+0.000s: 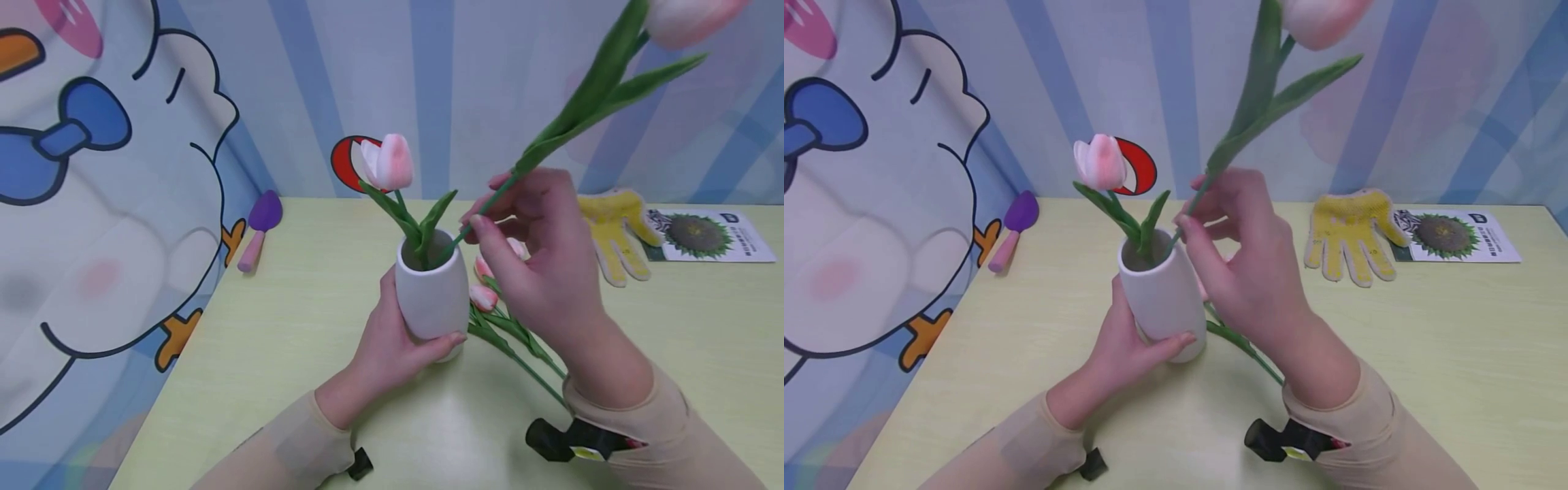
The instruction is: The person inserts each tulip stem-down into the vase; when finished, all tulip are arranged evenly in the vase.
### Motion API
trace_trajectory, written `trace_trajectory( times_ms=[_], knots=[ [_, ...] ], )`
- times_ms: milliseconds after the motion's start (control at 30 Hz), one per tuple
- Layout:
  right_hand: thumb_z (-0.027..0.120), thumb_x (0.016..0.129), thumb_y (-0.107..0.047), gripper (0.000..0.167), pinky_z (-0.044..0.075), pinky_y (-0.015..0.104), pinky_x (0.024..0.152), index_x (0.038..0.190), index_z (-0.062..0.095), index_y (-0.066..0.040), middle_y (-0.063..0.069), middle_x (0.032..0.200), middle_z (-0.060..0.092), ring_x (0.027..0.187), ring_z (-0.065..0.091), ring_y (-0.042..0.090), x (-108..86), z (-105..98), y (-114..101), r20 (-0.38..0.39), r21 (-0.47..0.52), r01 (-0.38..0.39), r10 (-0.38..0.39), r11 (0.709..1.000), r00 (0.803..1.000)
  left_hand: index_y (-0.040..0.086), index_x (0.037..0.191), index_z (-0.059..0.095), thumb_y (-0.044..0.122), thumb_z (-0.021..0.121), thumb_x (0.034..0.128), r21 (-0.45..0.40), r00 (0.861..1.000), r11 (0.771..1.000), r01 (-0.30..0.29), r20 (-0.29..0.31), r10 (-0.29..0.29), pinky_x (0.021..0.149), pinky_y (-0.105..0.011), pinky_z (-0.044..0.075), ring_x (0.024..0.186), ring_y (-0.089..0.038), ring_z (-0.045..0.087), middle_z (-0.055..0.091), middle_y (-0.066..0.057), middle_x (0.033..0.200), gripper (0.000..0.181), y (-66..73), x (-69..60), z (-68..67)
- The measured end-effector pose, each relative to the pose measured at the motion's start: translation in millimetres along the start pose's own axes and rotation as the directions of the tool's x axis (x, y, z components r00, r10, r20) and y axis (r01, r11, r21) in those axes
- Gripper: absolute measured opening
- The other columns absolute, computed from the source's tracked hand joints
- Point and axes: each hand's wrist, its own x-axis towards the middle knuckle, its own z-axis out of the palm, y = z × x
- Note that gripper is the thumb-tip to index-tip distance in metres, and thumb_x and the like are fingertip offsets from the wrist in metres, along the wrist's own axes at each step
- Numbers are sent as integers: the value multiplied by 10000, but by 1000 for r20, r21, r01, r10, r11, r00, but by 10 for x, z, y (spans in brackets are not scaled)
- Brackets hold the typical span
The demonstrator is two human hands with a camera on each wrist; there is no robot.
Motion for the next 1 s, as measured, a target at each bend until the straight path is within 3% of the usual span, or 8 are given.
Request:
trace_trajectory(
  times_ms=[300,567,833,1000],
  knots=[
    [613,921,125,267,596,271,778,1134,454,110,89,944,667,826,700,190,11,-34,25,40,10,-45,44,999,998,294,1583,169,270,932,757,2,1000,1000,-5,-1,5,980,-444,544,1220,-141,578,530,59,1393,1125,-9,-4,2],
    [593,967,94,233,612,299,786,1124,505,-53,148,973,679,872,713,238,10,-76,58,54,188,-123,115,974,992,297,1581,168,271,932,760,1,1000,1000,4,3,-4,989,-450,545,1226,-142,575,522,72,1395,1121,-8,-5,2],
    [571,1017,14,88,619,312,794,1095,534,-8,141,960,696,845,720,235,22,-110,81,54,211,-124,115,970,992,286,1585,164,267,933,756,7,1000,1000,-6,0,6,992,-451,543,1233,-148,572,522,50,1405,1131,1,-6,2],
    [599,1004,13,110,614,291,788,1035,558,110,114,930,728,815,726,216,28,-126,84,39,201,-107,101,974,994,288,1586,161,265,931,758,9,1000,1000,-4,1,4,995,-456,540,1234,-151,573,522,52,1405,1131,0,-4,-2]
  ],
)
